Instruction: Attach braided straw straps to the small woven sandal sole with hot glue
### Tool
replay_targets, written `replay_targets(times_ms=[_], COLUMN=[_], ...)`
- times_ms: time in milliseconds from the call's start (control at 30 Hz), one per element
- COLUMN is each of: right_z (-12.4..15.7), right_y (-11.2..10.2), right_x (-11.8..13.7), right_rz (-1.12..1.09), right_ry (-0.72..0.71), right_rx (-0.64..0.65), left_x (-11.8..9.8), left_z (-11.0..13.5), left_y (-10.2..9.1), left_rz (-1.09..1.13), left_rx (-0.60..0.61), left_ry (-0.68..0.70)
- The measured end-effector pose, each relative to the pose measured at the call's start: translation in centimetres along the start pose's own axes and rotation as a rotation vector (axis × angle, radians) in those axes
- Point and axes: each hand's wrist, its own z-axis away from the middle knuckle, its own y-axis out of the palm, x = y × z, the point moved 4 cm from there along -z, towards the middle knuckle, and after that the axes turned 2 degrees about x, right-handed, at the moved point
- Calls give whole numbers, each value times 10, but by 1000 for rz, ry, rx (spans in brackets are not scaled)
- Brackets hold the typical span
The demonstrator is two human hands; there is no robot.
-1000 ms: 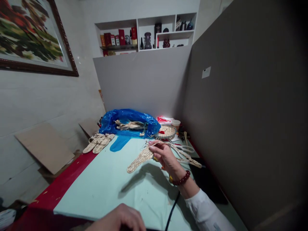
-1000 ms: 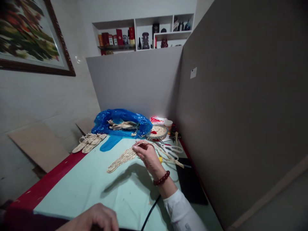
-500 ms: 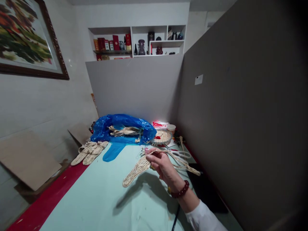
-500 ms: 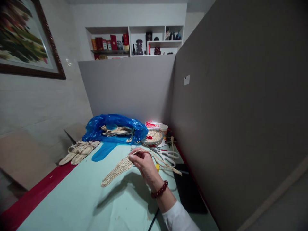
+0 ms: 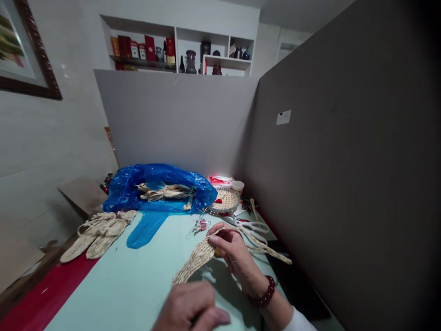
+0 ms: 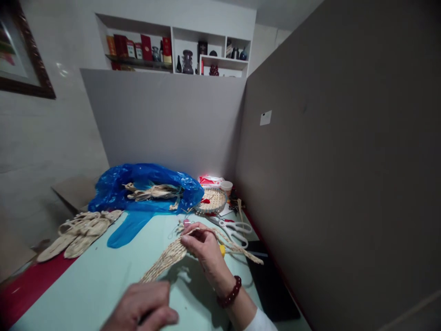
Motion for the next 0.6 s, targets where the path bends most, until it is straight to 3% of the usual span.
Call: replay_targets(times_ms=[167,233,300,433,600], right_z=[2,5,8,15,21], right_y=[0,1,2,5,11], right_x=[-5,-7,-9,-11,-6], right_rz=[15,25,38,68,110], right_ry=[15,26,44,96,158], right_rx=[-24,-17,-7,14,19], left_x=[16,24,35,54,54], left_z=[-5,-9,-14,-18,-8], left_y=[-64,-80,-82,-64,-53], left_rz=[75,38,23,58,51], left_rx=[-164,-381,-509,-524,-589], left_ry=[-79,-83,-111,-232,-357])
